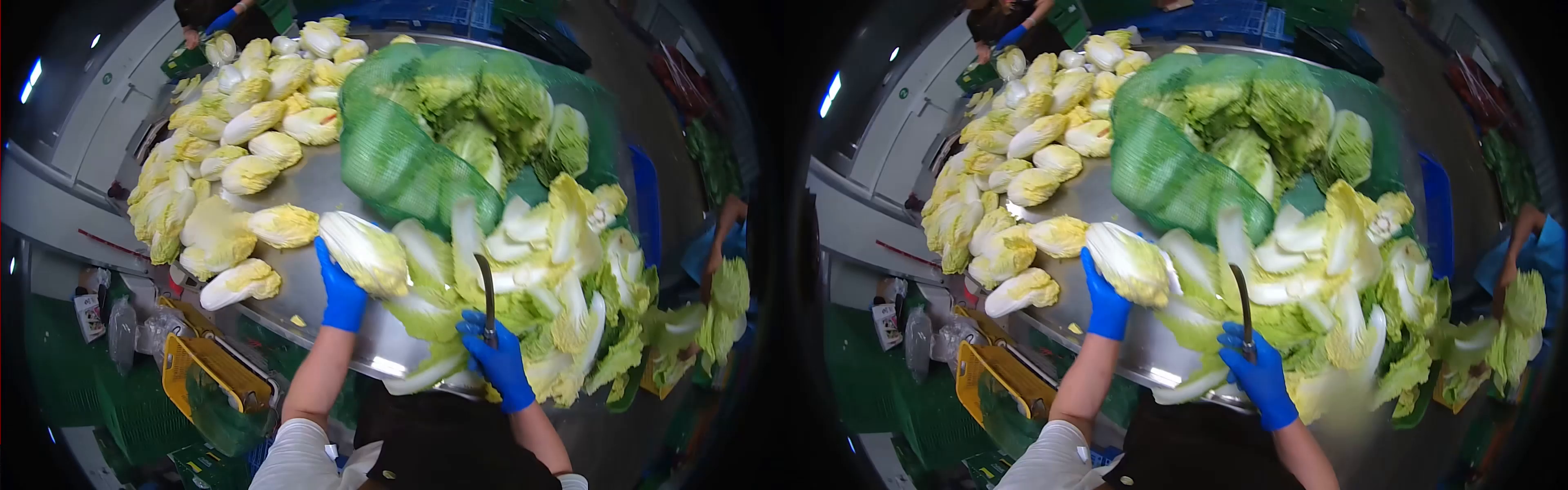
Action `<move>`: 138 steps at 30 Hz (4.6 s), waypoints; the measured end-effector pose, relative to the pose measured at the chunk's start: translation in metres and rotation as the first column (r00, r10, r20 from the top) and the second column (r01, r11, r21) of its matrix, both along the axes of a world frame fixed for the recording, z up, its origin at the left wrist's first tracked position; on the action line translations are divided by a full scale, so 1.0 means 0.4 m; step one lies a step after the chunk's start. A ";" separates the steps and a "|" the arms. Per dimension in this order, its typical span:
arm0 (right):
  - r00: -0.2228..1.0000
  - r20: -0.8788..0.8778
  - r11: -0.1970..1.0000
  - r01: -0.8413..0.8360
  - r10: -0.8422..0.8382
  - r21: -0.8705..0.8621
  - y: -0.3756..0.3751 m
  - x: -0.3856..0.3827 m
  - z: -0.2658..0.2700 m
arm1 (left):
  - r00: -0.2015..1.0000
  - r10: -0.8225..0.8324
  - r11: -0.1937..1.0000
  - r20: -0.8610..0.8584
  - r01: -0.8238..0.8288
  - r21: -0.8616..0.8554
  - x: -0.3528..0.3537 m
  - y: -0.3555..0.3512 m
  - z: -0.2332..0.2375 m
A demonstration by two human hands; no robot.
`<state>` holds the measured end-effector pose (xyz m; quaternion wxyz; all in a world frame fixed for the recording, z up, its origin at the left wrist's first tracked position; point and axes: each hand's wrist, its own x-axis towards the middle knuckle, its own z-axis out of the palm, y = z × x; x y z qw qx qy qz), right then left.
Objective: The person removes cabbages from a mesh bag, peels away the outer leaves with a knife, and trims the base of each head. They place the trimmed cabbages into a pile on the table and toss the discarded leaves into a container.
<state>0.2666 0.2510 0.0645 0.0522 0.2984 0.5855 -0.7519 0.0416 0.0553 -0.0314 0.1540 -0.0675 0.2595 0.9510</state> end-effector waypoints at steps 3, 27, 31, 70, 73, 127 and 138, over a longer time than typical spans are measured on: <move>0.996 0.082 0.999 -0.018 0.020 -0.029 -0.005 -0.015 -0.011 | 0.986 0.153 0.988 0.066 -0.153 -0.003 -0.226 -0.115 0.026; 0.990 -0.016 0.903 0.135 -0.141 0.408 0.046 0.007 -0.124 | 0.321 -0.935 0.006 -0.152 -0.414 -0.910 0.231 -0.019 -0.002; 0.973 -0.064 0.705 0.204 -0.220 0.679 0.148 0.082 -0.097 | 0.220 -0.974 -0.061 -0.046 -0.457 -0.887 0.290 0.005 -0.004; 0.940 -0.164 0.650 0.327 -0.301 0.686 0.555 0.379 -0.353 | -0.272 -0.962 0.078 -0.004 -0.261 -0.962 0.494 0.675 -0.402; 0.966 -0.061 0.544 0.193 -0.251 0.817 0.737 0.357 -0.393 | -0.384 -0.923 0.189 -0.034 -0.375 -0.908 0.452 0.873 -0.425; 0.820 -0.345 0.860 0.506 -0.457 0.064 0.648 -0.032 -0.119 | 0.860 -0.407 0.675 -0.306 0.058 -0.735 0.276 0.892 0.210; 0.944 -0.307 0.962 -0.034 0.119 0.270 0.388 0.242 -0.172 | 0.689 -0.605 -0.224 0.399 0.334 -0.916 0.378 0.282 -0.033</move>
